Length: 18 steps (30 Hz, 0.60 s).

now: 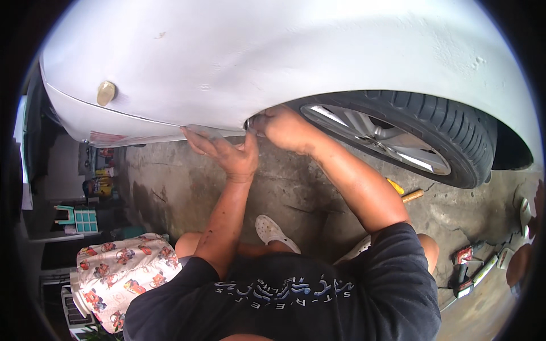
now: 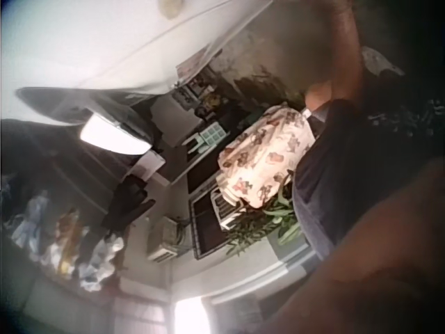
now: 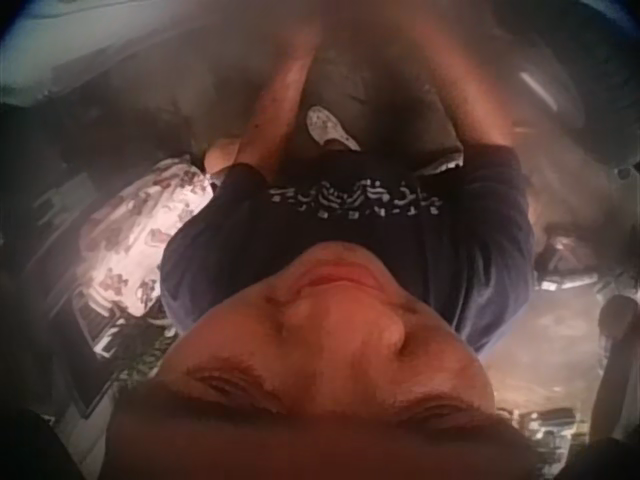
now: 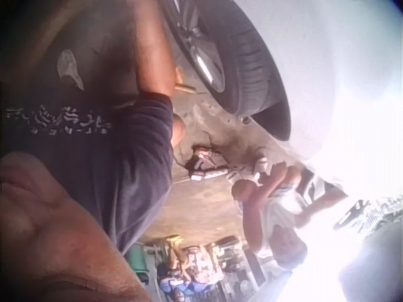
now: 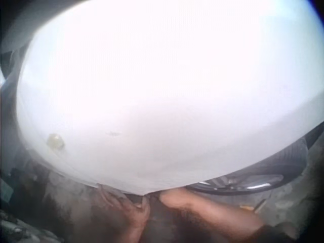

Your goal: The person attaches a plastic fender liner to the wheel well of a white car, pressing the liner into place by hand and then inserting and tightening screws with a screwdriver.

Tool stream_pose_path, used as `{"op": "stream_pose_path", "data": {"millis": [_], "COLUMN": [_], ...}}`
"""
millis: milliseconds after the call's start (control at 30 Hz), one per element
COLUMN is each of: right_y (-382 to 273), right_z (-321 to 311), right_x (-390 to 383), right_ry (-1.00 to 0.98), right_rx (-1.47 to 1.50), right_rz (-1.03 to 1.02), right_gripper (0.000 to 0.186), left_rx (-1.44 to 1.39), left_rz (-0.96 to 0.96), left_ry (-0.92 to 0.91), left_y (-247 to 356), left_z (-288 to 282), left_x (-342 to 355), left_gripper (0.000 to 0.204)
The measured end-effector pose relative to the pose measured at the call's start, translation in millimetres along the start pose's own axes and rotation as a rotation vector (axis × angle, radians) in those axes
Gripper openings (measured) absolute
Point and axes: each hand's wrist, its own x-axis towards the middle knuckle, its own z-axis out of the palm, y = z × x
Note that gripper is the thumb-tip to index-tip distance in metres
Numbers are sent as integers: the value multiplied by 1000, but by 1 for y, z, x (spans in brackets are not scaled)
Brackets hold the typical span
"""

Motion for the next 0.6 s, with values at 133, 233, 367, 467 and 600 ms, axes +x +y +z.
{"op": "stream_pose_path", "data": {"millis": [133,233,367,467,600], "right_y": [-18,-2,0,-16,-7], "right_z": [-22,-21,-16,-21,-18], "right_x": [10,9,3,-1,4], "right_ry": [-329,-243,-133,-255,-246], "right_rx": [307,-138,-281,-391,-214], "right_rz": [622,47,-79,-67,17], "right_gripper": [30,32,29,28,27], "left_rx": [21,6,-5,-9,-20], "left_rz": [7,67,57,-2,49], "left_ry": [7,64,64,13,17], "left_y": [0,1,8,10,10], "left_z": [-6,0,-2,-11,-13], "left_x": [3,6,7,9,10], "left_gripper": [120,123,127,128,125]}}
